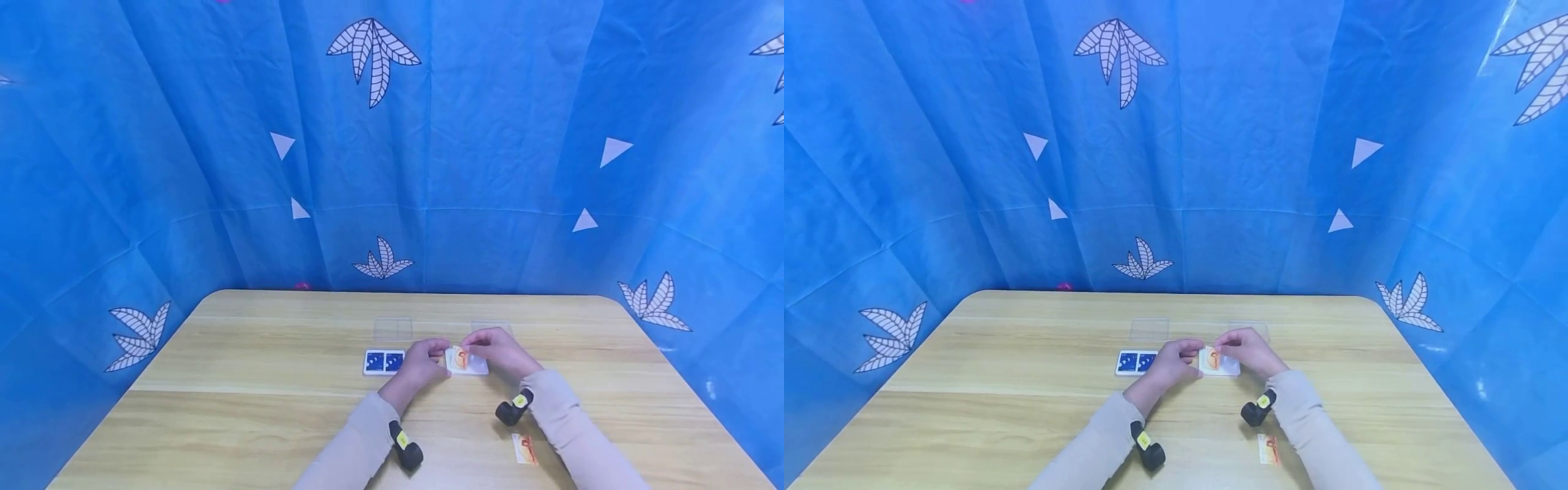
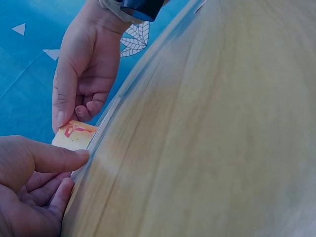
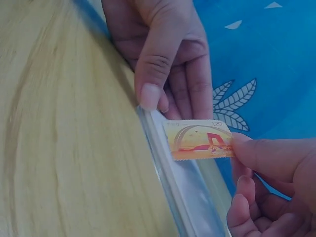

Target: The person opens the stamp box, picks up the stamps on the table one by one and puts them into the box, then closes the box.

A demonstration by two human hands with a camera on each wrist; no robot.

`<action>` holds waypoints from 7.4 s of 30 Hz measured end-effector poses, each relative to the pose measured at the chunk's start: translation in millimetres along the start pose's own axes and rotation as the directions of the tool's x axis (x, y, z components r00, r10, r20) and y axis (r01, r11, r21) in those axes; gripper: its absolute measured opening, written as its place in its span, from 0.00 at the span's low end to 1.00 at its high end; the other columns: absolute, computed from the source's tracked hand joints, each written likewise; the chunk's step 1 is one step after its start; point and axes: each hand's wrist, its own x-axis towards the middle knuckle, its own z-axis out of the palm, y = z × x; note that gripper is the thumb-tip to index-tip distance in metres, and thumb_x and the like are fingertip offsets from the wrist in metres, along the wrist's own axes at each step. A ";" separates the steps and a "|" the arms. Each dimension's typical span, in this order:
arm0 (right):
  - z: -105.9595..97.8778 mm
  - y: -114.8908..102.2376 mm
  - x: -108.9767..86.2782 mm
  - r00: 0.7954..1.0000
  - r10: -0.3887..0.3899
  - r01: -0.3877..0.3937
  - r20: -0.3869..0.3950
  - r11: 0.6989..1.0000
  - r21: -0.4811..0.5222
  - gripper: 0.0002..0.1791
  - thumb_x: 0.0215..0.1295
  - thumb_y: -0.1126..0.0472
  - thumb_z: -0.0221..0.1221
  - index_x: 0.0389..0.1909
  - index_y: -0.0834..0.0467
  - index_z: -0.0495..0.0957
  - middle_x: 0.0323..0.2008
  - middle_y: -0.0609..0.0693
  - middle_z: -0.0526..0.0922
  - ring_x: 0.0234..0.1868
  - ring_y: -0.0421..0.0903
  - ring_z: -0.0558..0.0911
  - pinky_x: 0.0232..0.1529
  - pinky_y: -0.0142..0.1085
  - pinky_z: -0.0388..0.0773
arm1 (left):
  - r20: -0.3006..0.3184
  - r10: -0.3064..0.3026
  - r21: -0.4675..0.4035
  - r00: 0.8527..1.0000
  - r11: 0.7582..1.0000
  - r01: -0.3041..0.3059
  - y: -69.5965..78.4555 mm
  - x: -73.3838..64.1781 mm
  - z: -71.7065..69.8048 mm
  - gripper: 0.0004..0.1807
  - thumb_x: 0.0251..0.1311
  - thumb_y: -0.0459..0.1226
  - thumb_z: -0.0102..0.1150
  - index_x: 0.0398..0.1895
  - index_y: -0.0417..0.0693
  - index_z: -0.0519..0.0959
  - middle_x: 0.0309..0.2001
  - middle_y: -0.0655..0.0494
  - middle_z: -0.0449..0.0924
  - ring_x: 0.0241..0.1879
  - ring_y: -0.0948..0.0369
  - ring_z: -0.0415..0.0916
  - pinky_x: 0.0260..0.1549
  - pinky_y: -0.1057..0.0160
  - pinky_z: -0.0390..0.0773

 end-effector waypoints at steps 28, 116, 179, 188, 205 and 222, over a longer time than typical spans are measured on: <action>12.7 -3.8 1.0 0.997 -0.039 0.038 -0.073 0.999 -0.012 0.09 0.59 0.72 0.57 0.40 0.72 0.79 0.38 0.62 0.83 0.38 0.45 0.78 0.36 0.27 0.74 | -0.001 0.001 0.013 1.000 1.000 -0.001 0.8 1.3 0.3 0.32 0.37 0.22 0.68 0.52 0.46 0.78 0.48 0.53 0.80 0.48 0.56 0.76 0.50 0.61 0.78; -24.1 7.3 -83.3 0.996 0.026 -0.023 0.085 0.999 -0.041 0.13 0.62 0.59 0.59 0.44 0.64 0.80 0.44 0.57 0.82 0.41 0.39 0.78 0.40 0.29 0.77 | -0.016 -0.023 -0.012 1.000 1.000 0.023 4.7 1.0 1.6 0.31 0.35 0.22 0.68 0.50 0.47 0.79 0.46 0.56 0.80 0.46 0.58 0.75 0.49 0.62 0.78; -14.1 14.6 -155.1 0.999 0.023 -0.019 0.037 0.994 -0.103 0.11 0.58 0.60 0.63 0.38 0.64 0.82 0.33 0.44 0.80 0.29 0.33 0.73 0.27 0.28 0.75 | -0.013 -0.029 0.008 0.999 1.000 0.030 7.2 -3.4 1.0 0.31 0.36 0.22 0.69 0.50 0.48 0.79 0.46 0.55 0.80 0.47 0.58 0.75 0.50 0.62 0.78; -12.6 14.7 -155.7 1.000 0.010 -0.009 0.001 0.986 -0.164 0.09 0.56 0.60 0.65 0.36 0.60 0.83 0.30 0.41 0.79 0.27 0.32 0.73 0.24 0.28 0.74 | -0.004 -0.028 0.003 1.000 1.000 0.028 9.1 -4.3 0.4 0.30 0.37 0.22 0.68 0.51 0.46 0.79 0.48 0.54 0.80 0.49 0.56 0.75 0.51 0.61 0.77; -10.3 16.6 -154.5 1.000 0.007 -0.008 -0.004 0.985 -0.173 0.08 0.57 0.60 0.64 0.35 0.59 0.82 0.29 0.41 0.79 0.26 0.33 0.72 0.24 0.28 0.73 | 0.002 -0.006 0.008 1.000 1.000 0.006 6.7 -3.7 0.3 0.31 0.38 0.23 0.68 0.52 0.44 0.78 0.48 0.53 0.80 0.49 0.56 0.75 0.51 0.62 0.78; -9.7 18.6 -153.3 0.999 0.036 -0.039 -0.019 0.984 -0.175 0.09 0.57 0.60 0.64 0.36 0.61 0.81 0.28 0.43 0.78 0.26 0.33 0.72 0.25 0.28 0.73 | -0.007 -0.014 0.008 1.000 1.000 0.014 4.9 -2.6 0.5 0.30 0.38 0.23 0.68 0.50 0.46 0.79 0.46 0.55 0.80 0.47 0.58 0.74 0.49 0.62 0.78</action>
